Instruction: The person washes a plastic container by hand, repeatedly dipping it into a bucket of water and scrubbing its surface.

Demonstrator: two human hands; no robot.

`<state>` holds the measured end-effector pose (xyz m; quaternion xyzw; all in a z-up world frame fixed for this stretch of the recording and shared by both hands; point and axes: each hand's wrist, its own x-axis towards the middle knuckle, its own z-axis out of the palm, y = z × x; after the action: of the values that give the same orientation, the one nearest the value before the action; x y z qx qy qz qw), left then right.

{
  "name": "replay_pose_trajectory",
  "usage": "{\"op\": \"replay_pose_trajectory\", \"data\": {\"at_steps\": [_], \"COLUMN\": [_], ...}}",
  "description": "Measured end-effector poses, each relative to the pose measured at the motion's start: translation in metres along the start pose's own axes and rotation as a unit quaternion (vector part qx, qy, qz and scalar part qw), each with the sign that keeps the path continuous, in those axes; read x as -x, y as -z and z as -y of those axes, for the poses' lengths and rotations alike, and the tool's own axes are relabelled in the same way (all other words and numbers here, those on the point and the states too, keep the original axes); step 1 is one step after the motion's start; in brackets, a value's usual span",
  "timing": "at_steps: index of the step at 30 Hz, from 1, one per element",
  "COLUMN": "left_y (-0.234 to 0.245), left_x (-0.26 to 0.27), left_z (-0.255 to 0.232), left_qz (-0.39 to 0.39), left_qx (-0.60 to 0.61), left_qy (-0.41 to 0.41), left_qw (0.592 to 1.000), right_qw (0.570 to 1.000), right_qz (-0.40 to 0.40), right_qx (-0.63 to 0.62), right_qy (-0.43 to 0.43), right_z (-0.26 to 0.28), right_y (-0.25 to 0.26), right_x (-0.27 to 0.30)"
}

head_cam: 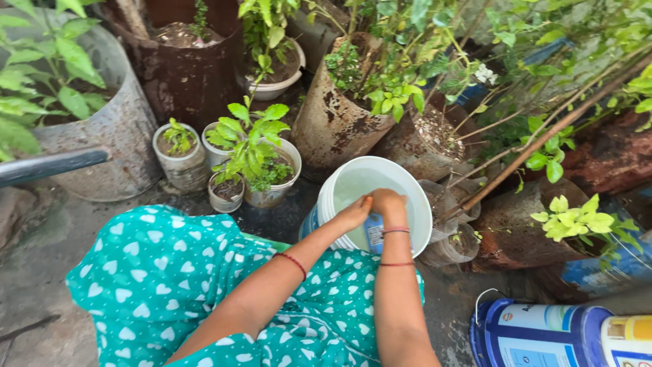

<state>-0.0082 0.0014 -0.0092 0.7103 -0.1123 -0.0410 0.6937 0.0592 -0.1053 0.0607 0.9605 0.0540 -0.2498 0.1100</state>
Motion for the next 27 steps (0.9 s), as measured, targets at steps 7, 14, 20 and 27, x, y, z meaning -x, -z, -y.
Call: {"op": "replay_pose_trajectory", "data": {"at_steps": [7, 14, 20, 27], "left_y": [0.011, 0.029, 0.054, 0.036], "left_x": [0.006, 0.051, 0.091, 0.141], "left_z": [0.003, -0.113, -0.219, -0.356], "left_qz": [-0.058, -0.117, -0.178, -0.141], "left_qx": [-0.036, -0.124, -0.151, -0.142], "left_qy": [0.018, -0.073, -0.207, -0.432], "left_qw": [0.998, 0.983, 0.950, 0.879], "right_qw": [0.991, 0.869, 0.710, 0.561], "right_qz": [-0.107, -0.459, -0.637, -0.744], "right_qx": [-0.080, -0.144, -0.246, -0.307], "right_qy": [0.019, 0.111, 0.172, 0.196], "right_z": [0.014, 0.013, 0.017, 0.015], "right_y": [0.031, 0.097, 0.138, 0.168], "right_x": [0.030, 0.156, 0.245, 0.388]}}
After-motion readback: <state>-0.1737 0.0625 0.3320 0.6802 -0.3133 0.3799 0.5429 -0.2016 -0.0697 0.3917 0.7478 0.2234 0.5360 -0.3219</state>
